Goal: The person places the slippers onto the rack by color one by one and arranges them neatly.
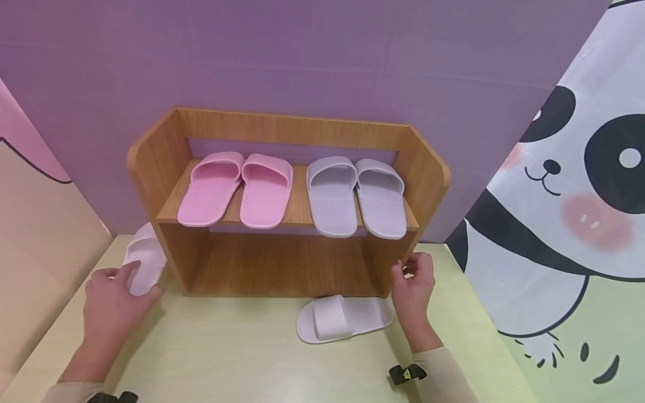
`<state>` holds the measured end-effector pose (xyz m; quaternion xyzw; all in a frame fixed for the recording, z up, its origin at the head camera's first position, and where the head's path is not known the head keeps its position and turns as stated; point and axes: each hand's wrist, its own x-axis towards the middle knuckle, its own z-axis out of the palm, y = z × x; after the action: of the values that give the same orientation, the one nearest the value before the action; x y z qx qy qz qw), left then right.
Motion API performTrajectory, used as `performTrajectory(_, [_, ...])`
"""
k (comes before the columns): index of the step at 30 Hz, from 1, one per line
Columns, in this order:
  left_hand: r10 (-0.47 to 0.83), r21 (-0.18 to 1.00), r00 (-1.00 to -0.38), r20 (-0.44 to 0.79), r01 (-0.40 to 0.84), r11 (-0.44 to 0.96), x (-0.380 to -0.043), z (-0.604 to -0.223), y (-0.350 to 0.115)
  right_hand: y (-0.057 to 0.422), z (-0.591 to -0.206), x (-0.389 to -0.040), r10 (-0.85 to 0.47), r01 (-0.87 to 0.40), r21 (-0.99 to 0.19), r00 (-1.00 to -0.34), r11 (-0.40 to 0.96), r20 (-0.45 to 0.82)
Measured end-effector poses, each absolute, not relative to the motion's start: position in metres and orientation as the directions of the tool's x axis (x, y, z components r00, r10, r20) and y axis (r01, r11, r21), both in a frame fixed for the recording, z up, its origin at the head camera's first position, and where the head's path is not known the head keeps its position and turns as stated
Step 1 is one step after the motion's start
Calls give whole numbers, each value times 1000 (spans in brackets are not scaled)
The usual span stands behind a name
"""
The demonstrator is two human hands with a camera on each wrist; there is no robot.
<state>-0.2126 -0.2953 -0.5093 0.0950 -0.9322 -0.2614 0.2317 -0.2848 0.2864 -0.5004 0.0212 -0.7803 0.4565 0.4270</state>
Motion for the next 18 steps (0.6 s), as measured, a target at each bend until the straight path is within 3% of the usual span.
performTrajectory(18, [-435,657,-760,483,-15,754,-216,-486,-287,286,-500,-285,357,-438,-681,-614,587,704])
